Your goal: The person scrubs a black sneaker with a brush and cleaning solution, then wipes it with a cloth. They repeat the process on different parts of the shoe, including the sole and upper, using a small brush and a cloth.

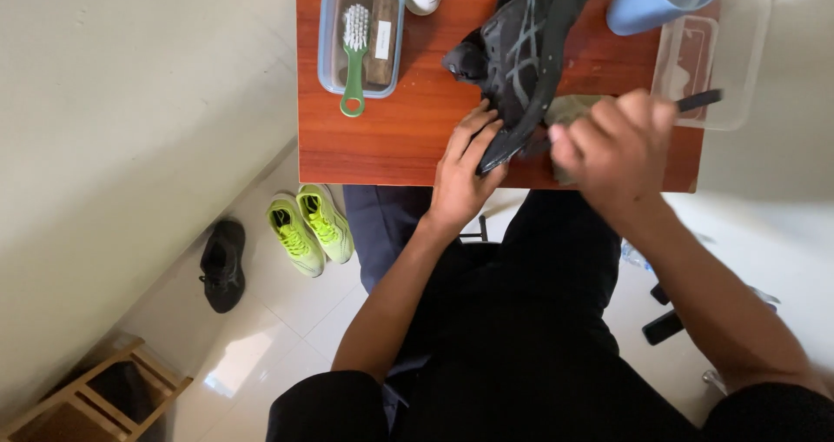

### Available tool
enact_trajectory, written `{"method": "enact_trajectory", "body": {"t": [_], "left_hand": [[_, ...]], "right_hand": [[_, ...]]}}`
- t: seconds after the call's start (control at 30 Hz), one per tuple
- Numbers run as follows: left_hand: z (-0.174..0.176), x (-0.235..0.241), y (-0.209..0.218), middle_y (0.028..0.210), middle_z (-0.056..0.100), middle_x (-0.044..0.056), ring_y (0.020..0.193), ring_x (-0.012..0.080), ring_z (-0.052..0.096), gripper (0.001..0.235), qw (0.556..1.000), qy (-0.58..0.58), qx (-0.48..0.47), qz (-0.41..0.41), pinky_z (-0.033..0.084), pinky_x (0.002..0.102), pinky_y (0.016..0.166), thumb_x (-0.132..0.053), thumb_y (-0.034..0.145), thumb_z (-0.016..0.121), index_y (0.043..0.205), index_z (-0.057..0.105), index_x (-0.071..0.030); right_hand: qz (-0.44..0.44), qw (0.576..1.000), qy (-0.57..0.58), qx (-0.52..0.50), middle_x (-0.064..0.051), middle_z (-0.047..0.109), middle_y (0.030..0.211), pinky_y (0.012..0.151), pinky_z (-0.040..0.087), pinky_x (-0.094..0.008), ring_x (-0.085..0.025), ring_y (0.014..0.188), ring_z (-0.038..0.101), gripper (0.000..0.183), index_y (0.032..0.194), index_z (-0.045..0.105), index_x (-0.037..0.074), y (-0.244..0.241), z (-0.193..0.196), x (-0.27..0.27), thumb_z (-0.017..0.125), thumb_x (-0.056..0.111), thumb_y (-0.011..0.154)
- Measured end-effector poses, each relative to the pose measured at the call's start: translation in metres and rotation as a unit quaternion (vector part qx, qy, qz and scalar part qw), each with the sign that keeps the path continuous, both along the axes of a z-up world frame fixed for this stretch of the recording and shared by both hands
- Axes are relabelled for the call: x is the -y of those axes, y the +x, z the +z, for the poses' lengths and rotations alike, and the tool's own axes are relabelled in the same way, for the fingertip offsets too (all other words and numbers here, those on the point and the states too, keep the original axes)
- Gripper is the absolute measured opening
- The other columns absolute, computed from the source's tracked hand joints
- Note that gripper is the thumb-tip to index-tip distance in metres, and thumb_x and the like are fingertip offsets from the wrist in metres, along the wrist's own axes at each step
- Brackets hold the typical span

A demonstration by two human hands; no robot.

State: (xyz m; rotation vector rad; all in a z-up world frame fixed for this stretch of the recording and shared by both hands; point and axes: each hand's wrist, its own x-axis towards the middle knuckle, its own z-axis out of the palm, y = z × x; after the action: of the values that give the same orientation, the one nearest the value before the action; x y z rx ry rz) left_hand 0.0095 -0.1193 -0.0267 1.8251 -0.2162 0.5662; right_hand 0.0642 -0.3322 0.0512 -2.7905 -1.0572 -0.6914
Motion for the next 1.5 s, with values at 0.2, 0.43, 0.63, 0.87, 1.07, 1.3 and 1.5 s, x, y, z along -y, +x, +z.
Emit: {"method": "enact_trajectory", "body": {"t": [0.2,0.43,0.63,0.87,1.07,1.3,1.5], "left_hand": [[0.006,0.012,-0.007,0.127,0.067,0.006,0.132,0.0310,0.063,0.032,0.998,0.025,0.028,0.053,0.055,0.040,0.104,-0.003,0.092,0.074,0.124,0.069,-0.006],[-0.004,0.024,-0.003,0.126,0.071,0.002,0.128,0.0265,0.067,0.028,0.996,0.024,0.051,0.062,0.057,0.033,0.102,-0.008,0.090,0.078,0.117,0.074,-0.010],[-0.006,0.025,0.000,0.121,0.074,0.005,0.125,0.0292,0.068,0.028,0.997,-0.011,0.058,0.057,0.054,0.037,0.107,-0.005,0.086,0.081,0.113,0.075,-0.007],[-0.012,0.021,0.002,0.126,0.073,0.009,0.127,0.0320,0.067,0.031,0.996,-0.016,0.066,0.053,0.045,0.045,0.116,-0.008,0.085,0.083,0.115,0.075,-0.004],[-0.010,0.029,0.001,0.130,0.072,0.013,0.129,0.0354,0.065,0.027,0.995,-0.034,0.084,0.031,0.048,0.044,0.114,-0.003,0.087,0.081,0.114,0.074,-0.001],[0.012,0.017,-0.007,0.141,0.062,0.015,0.144,0.0369,0.051,0.030,0.997,0.020,0.035,-0.070,0.048,0.048,0.123,0.005,0.097,0.072,0.125,0.064,0.005],[0.006,0.019,-0.009,0.139,0.062,0.018,0.142,0.0393,0.053,0.025,0.997,0.003,0.039,-0.061,0.048,0.048,0.124,-0.003,0.104,0.064,0.127,0.064,0.006]], "right_hand": [[0.027,0.999,-0.023,0.020,0.000,0.046,0.085,0.080,0.031,-0.040,-0.025,0.087,0.054,0.039,0.078,0.051,0.016,-0.008,0.021,-0.019,0.069,0.032,0.109],[0.056,0.997,-0.007,0.052,0.000,0.044,0.077,0.075,0.034,-0.040,-0.026,0.076,0.049,0.035,0.071,0.050,0.017,-0.018,0.015,-0.036,0.069,0.028,0.098],[0.016,0.997,-0.024,0.066,-0.001,0.046,0.082,0.080,0.033,-0.040,-0.026,0.084,0.051,0.044,0.078,0.053,0.014,0.002,0.010,-0.008,0.065,0.034,0.116],[0.034,0.997,-0.004,0.066,-0.001,0.046,0.079,0.080,0.033,-0.041,-0.027,0.082,0.054,0.039,0.076,0.054,0.015,0.002,0.003,-0.003,0.068,0.028,0.110],[0.051,0.996,0.017,0.071,-0.003,0.046,0.076,0.077,0.035,-0.042,-0.028,0.078,0.052,0.039,0.073,0.054,0.013,-0.012,0.007,-0.022,0.070,0.024,0.107],[0.007,0.995,0.011,0.095,0.001,0.047,0.071,0.078,0.032,-0.039,-0.023,0.077,0.042,0.046,0.066,0.048,0.009,0.007,0.007,0.000,0.079,0.009,0.099],[0.099,0.987,0.044,0.119,-0.002,0.039,0.065,0.070,0.033,-0.038,-0.023,0.069,0.043,0.045,0.064,0.040,0.011,-0.025,0.019,-0.038,0.067,0.008,0.100]]}}
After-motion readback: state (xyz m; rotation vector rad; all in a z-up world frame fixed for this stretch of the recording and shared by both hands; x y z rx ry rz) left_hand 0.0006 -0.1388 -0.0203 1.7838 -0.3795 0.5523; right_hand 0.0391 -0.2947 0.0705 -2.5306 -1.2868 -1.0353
